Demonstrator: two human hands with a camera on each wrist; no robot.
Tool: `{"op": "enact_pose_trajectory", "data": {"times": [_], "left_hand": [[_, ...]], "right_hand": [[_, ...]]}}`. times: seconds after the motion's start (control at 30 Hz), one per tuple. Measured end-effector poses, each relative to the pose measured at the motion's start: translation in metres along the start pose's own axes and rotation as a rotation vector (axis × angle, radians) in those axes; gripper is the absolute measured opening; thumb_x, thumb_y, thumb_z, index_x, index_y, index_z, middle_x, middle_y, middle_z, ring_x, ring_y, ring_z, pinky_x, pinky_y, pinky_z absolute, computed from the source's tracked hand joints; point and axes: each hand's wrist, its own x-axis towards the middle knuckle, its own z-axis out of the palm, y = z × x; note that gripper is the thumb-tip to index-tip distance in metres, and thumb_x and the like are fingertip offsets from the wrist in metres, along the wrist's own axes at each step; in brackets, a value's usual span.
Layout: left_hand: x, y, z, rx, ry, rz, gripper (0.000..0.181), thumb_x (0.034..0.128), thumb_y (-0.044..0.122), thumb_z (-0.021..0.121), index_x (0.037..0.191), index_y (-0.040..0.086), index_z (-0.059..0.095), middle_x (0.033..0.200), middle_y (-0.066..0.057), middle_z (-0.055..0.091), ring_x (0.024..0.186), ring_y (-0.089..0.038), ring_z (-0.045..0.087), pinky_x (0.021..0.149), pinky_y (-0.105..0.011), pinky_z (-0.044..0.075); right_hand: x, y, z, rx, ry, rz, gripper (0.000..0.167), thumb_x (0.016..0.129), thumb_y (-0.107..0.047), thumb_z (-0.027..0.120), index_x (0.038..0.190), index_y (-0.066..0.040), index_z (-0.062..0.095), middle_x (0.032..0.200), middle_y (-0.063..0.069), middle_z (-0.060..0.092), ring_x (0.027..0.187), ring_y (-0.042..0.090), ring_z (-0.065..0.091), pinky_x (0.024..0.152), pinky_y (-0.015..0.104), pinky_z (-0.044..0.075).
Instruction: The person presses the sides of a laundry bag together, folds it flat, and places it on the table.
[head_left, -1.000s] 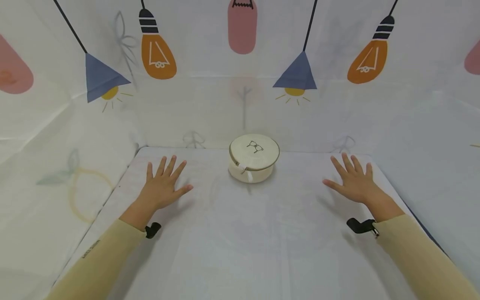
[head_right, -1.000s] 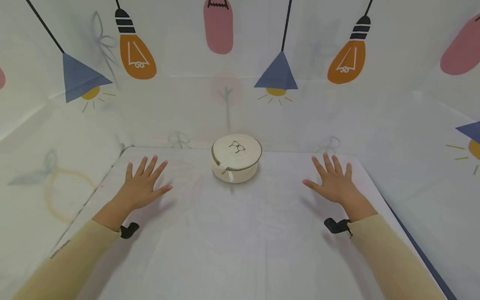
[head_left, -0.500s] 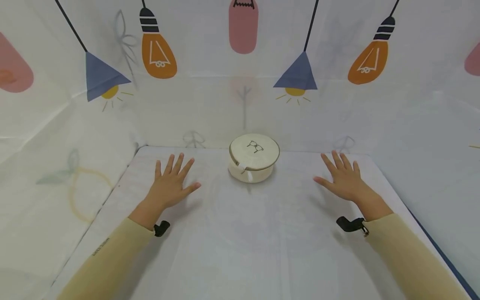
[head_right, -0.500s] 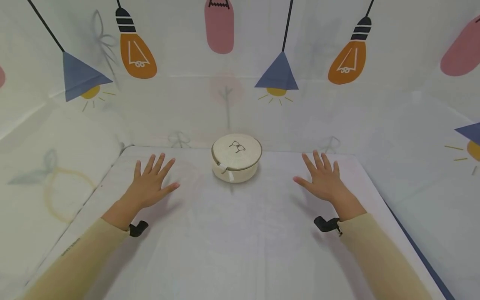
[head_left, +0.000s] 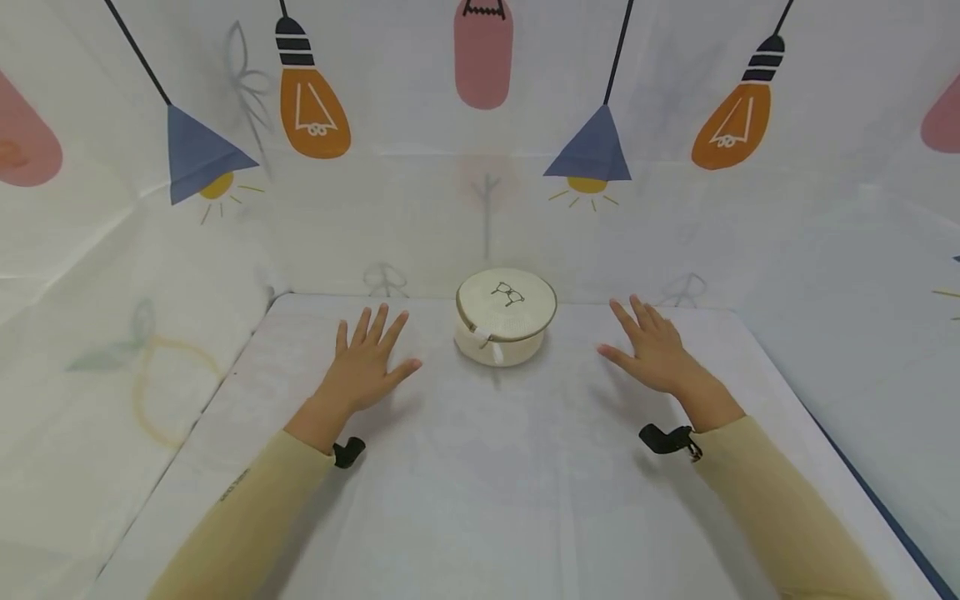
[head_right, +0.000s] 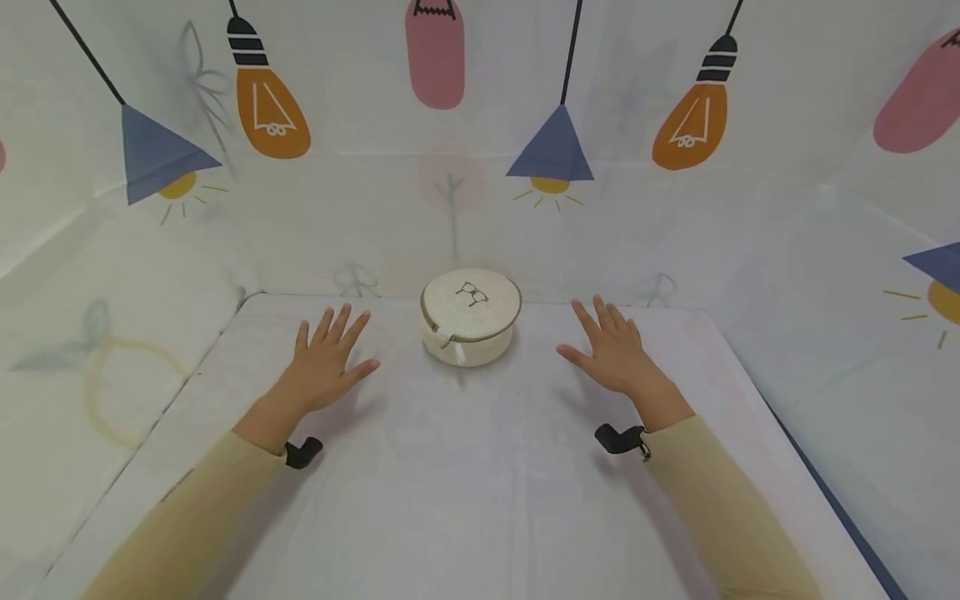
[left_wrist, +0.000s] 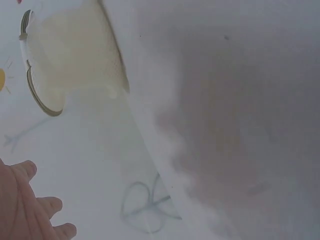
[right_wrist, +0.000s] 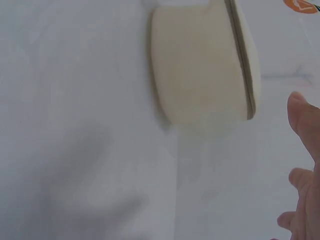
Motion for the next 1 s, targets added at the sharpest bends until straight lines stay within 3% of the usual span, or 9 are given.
{"op": "enact_pose_trajectory", "data": {"times": [0.37,0.77,1.0], "left_hand": [[0.019,0.019,0.005,-0.068,-0.017,0.024,0.084,0.0987,0.071,0.029,0.162,0.025,0.000,0.168,-0.014,-0.005,0.152,-0.037,-0.009,0.118,-0.062,-0.007],[0.042,0.036,0.020,-0.277,0.069,0.087,0.083,0.1000,0.069,0.024,0.162,0.018,0.007,0.166,-0.019,0.008,0.152,-0.038,0.010,0.119,-0.061,0.011],[0.052,0.042,0.026,-0.327,0.120,0.086,0.080,0.1018,0.066,0.027,0.162,0.015,0.012,0.164,-0.022,0.016,0.150,-0.039,0.017,0.116,-0.064,0.018]], "right_hand": [[0.022,-0.017,0.008,0.118,0.028,-0.050,0.080,0.102,-0.058,0.043,0.162,-0.016,0.010,0.164,0.027,0.004,0.146,0.055,0.008,0.108,0.076,0.014],[0.048,-0.037,0.016,0.277,0.093,-0.097,0.072,0.105,-0.049,0.045,0.161,-0.012,0.019,0.163,0.025,0.017,0.149,0.046,0.013,0.114,0.068,0.017],[0.060,-0.042,0.022,0.331,0.140,-0.124,0.068,0.106,-0.040,0.047,0.159,-0.008,0.021,0.162,0.020,0.023,0.150,0.039,0.017,0.119,0.059,0.016]]}}
